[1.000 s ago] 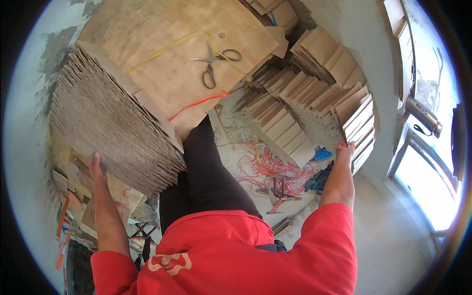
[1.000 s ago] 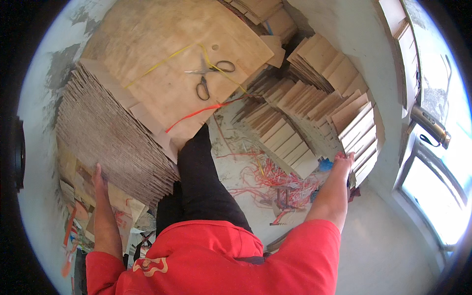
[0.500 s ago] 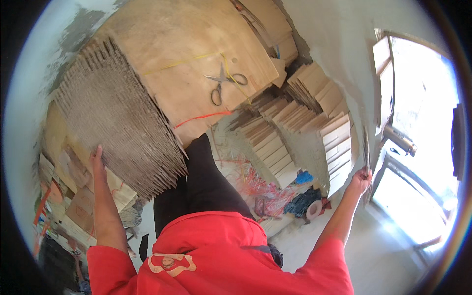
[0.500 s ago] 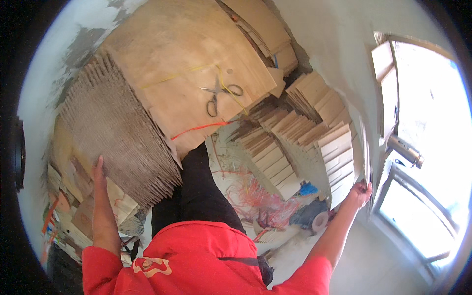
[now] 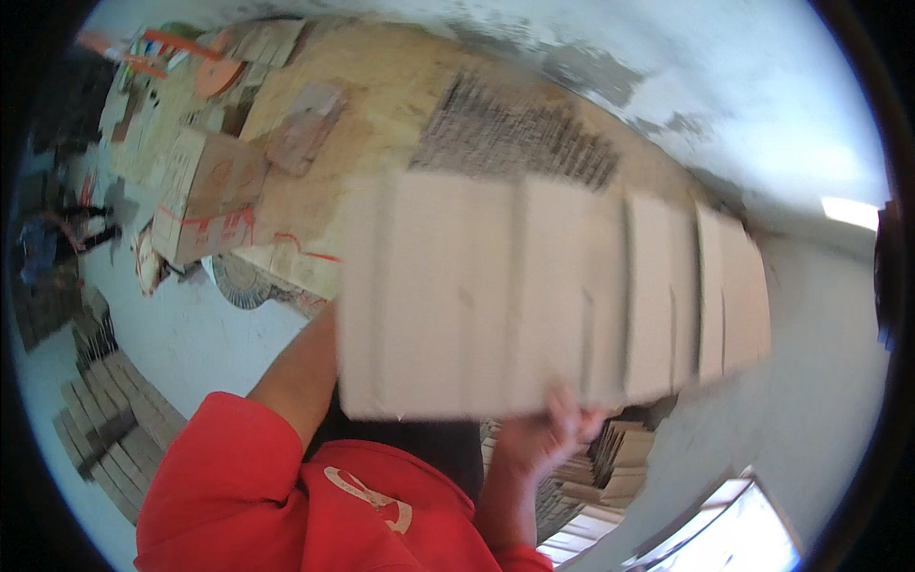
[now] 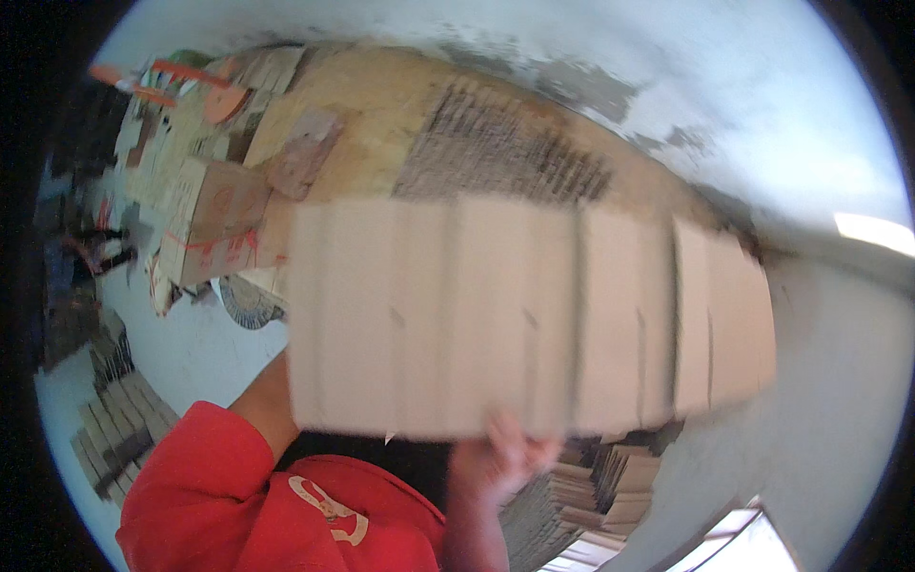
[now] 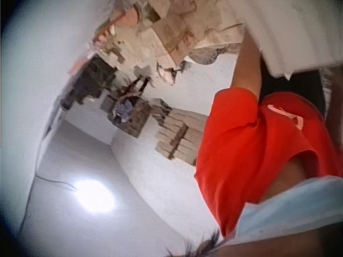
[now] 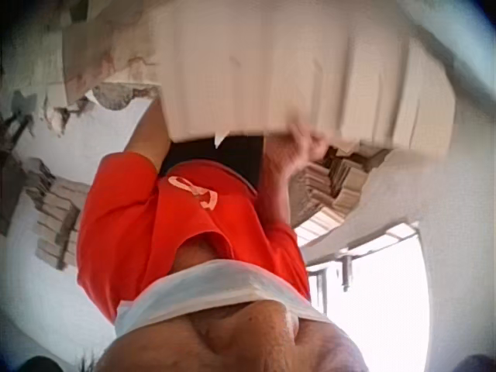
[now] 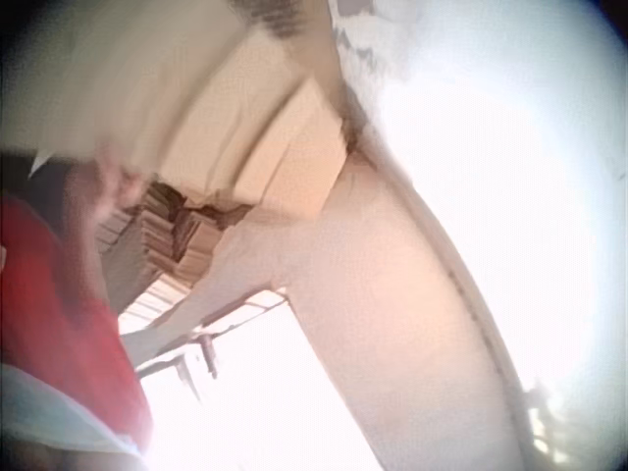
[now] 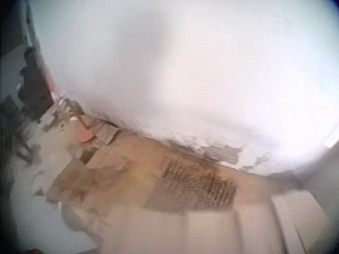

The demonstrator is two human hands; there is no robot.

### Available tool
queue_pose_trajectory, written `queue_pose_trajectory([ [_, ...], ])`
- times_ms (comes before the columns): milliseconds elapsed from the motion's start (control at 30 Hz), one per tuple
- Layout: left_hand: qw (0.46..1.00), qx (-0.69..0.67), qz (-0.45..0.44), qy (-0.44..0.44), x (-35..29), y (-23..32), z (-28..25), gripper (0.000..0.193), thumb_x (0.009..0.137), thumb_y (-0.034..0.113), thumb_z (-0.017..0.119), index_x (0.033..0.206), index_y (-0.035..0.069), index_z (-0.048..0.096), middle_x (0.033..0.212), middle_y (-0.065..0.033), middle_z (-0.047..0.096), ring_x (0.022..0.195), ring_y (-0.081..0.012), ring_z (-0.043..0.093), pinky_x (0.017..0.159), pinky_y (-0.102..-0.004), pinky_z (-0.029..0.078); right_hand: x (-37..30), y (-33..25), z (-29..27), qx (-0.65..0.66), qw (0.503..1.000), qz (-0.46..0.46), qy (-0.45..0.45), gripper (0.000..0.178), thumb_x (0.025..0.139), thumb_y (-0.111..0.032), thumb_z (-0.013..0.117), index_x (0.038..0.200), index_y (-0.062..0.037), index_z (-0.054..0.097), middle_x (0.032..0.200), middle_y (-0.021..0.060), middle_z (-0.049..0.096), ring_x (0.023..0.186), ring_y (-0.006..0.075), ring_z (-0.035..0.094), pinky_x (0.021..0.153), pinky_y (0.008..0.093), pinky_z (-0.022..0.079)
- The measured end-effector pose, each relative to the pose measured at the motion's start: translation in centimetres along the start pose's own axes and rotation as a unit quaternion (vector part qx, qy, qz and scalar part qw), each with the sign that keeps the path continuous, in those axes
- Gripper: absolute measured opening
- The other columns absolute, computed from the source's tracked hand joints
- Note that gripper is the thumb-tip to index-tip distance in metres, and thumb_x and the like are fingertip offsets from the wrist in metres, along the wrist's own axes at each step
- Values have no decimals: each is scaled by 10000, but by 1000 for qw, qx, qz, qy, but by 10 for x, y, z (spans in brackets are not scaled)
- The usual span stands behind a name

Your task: The person gathers flat cardboard pieces from a stack, aligns them on a workbench, and secures the bundle with yellow and red plastic straps. They tie knots to fasten the straps and trim excess strap length with scissors.

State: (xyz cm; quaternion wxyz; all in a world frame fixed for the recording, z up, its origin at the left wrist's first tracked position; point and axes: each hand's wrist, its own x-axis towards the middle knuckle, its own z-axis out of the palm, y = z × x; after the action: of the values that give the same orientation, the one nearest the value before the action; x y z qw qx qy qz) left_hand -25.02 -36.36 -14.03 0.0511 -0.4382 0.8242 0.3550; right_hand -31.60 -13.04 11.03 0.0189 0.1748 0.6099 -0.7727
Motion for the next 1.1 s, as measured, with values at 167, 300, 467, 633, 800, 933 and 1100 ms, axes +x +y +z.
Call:
queue_pose_trajectory([
  [167,998,47,39,30,-34,9,8,775,847,458,525,1344,-60,232,1322,-237,325,1243,-330,328,1034,-386,265,-9,107,162,-138,944,32,-298,223,738,-38,666,917,29,550,847,61,613,777,113,555,700,268,457],
  [300,994,47,95,12,-53,10,11,829,894,494,446,1398,-79,120,1432,-267,196,1345,-351,216,1101,-383,187,-25,160,208,-339,841,105,-408,237,753,-52,625,914,36,475,757,177,596,654,257,587,627,347,483],
  [467,982,-15,161,-93,-80,-14,-18,775,906,426,456,1429,-30,113,1449,-286,185,1353,-367,226,1099,-399,209,-31,255,180,-320,838,220,-383,240,762,-21,605,935,34,448,756,175,599,599,253,610,514,342,510],
  [633,898,-18,121,-424,-75,-29,-94,461,803,218,604,1207,11,522,1154,-207,566,1092,-261,548,935,-379,407,-22,325,130,-414,831,126,-350,227,758,-3,610,893,43,433,754,212,592,618,316,612,497,369,503],
  [800,975,-224,-1,-14,-1,-13,-140,498,713,277,708,1114,7,589,958,-165,654,893,-238,639,763,-326,489,-28,304,134,-455,805,68,-375,275,740,-35,650,893,41,435,777,256,587,743,448,585,657,464,460],
  [933,986,-146,73,-19,87,-7,-76,985,593,367,777,1376,-9,311,1298,-238,472,1209,-359,454,1014,-402,349,-26,318,128,-454,792,66,-403,273,781,-12,619,959,45,421,751,191,589,491,247,607,407,326,497],
  [1100,974,-210,33,-75,105,-14,-47,1003,581,354,789,1394,18,308,1308,-222,476,1178,-359,483,981,-375,386,-21,299,124,-430,799,154,-390,537,820,-23,611,1269,36,322,835,173,596,487,179,587,415,286,492],
])
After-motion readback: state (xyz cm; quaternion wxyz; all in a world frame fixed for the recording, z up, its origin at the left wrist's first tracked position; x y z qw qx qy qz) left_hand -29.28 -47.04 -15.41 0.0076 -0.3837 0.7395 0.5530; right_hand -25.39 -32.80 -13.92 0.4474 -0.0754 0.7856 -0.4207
